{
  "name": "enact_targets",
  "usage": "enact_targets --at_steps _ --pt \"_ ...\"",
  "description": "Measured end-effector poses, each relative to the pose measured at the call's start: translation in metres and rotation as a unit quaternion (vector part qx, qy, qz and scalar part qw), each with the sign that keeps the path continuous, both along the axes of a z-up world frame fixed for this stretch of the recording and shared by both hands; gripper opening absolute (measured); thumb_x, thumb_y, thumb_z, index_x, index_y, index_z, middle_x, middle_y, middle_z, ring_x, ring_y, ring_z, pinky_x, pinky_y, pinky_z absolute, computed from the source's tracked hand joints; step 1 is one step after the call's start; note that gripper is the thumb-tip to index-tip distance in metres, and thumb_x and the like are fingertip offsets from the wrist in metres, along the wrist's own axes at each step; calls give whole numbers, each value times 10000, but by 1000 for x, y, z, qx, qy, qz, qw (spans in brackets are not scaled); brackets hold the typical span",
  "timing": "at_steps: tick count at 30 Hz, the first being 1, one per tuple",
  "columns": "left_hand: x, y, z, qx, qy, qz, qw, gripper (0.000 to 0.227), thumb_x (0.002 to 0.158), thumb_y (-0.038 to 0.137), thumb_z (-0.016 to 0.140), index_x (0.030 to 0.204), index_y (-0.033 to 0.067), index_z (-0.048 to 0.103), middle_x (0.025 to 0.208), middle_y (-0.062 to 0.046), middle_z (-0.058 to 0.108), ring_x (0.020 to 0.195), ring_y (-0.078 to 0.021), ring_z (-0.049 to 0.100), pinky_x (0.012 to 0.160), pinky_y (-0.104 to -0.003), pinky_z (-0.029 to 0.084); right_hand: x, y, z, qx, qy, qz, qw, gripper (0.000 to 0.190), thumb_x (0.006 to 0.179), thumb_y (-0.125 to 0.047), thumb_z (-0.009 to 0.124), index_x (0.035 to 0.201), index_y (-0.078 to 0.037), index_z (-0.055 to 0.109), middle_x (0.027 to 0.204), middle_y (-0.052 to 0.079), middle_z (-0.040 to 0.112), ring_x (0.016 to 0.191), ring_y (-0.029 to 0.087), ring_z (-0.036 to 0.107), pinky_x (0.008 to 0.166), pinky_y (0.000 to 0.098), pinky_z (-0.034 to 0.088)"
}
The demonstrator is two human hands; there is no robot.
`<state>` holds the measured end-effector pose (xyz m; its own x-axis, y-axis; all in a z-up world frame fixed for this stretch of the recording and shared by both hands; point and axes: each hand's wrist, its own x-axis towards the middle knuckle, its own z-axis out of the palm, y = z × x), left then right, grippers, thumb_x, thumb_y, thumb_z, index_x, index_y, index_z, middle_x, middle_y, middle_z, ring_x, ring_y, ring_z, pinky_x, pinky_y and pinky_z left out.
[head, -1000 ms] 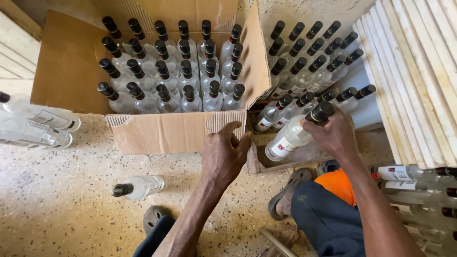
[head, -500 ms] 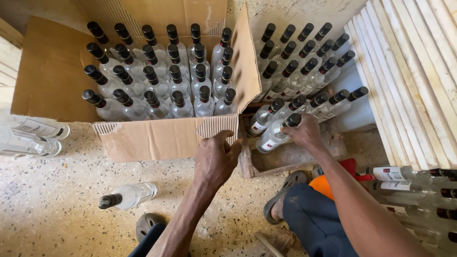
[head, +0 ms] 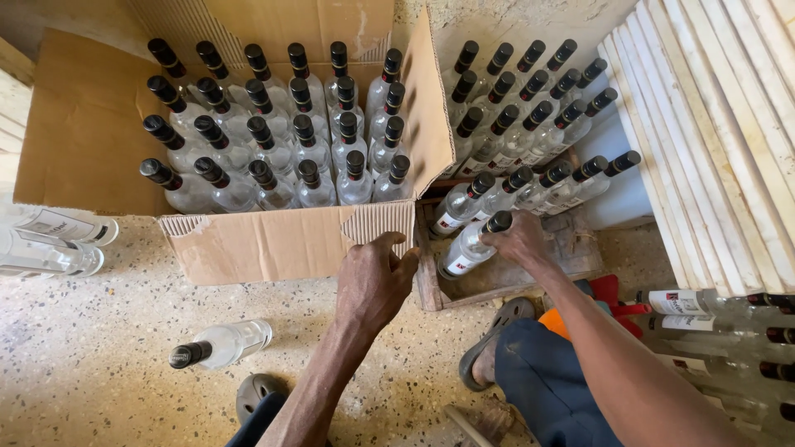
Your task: The person transfers clear glass bottles with black caps from a cardboard box into a wooden crate. They pick up the bottles by hand and place them upright in the crate, occasionally dropping a bottle onto the floor.
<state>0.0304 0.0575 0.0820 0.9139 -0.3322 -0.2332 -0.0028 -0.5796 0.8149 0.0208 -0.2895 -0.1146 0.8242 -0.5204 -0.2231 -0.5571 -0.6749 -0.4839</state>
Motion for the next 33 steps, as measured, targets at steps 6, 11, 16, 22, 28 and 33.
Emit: enact_targets --at_steps 6,11,16,22,28,33 --pt "1 0 1 -1 1 -5 1000 357 890 266 688 1171 52 745 582 -40 712 739 -296 748 789 -481 610 -32 25 36 130 -6 1 991 382 697 -201 948 890 58 744 751 251 715 756 370 727 548 461 529" --pt "2 4 1 0 -11 1 1000 350 896 255 689 1168 43 746 584 -57 711 725 -303 751 781 -490 605 -46 26 22 84 49 20 995 361 685 -151 913 954 37 763 891 266 730 895 430 735 636 515 596" --pt "4 10 0 -7 -12 1 1000 360 895 249 679 1170 24 740 574 -68 709 730 -330 753 783 -509 600 -56 49 59 79 63 61 993 432 684 -112 895 1087 1 788 1067 321 717 1033 503 703 767 589 603" --pt "6 14 -6 -9 -21 11 1000 353 892 259 663 1160 44 743 548 -42 688 717 -303 747 776 -485 612 -65 27 47 75 119 127 982 470 779 -104 818 1240 -69 735 1272 315 611 1180 581 600 914 691 598" --pt "17 32 -8 58 20 28 998 409 882 360 692 1207 116 740 742 -94 765 908 -383 752 835 -526 598 -71 74 144 -19 177 157 971 600 870 -224 768 1441 -140 603 1323 263 624 1241 508 604 989 658 591" --pt "53 102 -15 187 23 101 977 451 886 427 722 1244 154 739 1035 -233 747 1061 -465 707 925 -558 560 -80 126 172 -117 76 148 979 577 899 -388 715 1444 -239 597 1359 126 639 1168 369 680 963 570 593"
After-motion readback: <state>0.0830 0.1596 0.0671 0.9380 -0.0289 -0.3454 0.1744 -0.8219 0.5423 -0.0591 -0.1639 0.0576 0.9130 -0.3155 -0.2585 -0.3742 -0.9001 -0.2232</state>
